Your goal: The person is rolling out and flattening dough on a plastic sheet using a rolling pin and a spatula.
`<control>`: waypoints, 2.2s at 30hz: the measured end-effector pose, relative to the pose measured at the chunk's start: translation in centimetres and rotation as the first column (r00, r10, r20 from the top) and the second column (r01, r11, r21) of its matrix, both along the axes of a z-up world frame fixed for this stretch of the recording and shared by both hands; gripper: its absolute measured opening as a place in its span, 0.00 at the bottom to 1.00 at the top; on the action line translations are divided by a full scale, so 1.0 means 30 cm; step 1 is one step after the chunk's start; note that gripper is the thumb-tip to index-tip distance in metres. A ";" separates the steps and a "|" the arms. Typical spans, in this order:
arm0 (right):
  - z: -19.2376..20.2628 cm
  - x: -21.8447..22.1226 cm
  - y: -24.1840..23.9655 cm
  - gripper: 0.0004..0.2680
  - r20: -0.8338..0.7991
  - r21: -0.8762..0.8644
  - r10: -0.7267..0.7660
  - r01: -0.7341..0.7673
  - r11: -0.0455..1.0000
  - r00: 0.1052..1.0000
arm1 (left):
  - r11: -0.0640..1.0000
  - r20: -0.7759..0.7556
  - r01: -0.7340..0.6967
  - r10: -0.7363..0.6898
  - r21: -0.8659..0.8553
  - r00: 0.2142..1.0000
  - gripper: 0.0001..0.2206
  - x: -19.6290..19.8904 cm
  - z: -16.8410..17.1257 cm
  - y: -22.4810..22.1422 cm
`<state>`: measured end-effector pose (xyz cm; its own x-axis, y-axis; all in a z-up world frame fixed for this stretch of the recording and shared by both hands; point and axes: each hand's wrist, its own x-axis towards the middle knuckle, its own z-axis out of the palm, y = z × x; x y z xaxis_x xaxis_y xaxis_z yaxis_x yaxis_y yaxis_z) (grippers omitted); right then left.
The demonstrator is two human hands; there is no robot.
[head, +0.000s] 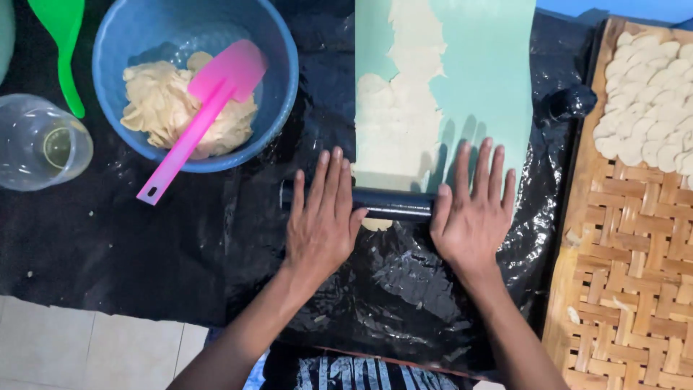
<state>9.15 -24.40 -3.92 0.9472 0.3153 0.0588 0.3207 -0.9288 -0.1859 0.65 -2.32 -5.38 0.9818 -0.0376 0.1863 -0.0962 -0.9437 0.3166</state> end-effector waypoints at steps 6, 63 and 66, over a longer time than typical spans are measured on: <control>-0.039 -0.131 -0.028 0.23 0.123 0.104 0.027 -0.040 0.994 0.992 | 0.999 -0.012 0.022 -0.023 -0.036 1.000 0.30 -0.104 0.012 -0.013; 0.014 0.086 -0.025 0.23 0.014 -0.007 0.097 -0.097 0.995 0.995 | 1.000 -0.067 -0.011 0.010 -0.012 0.998 0.30 0.065 0.040 0.015; 0.007 -0.014 -0.056 0.23 0.033 0.016 0.062 -0.062 0.998 0.998 | 0.998 -0.050 -0.006 0.003 -0.058 0.999 0.31 -0.026 0.048 -0.020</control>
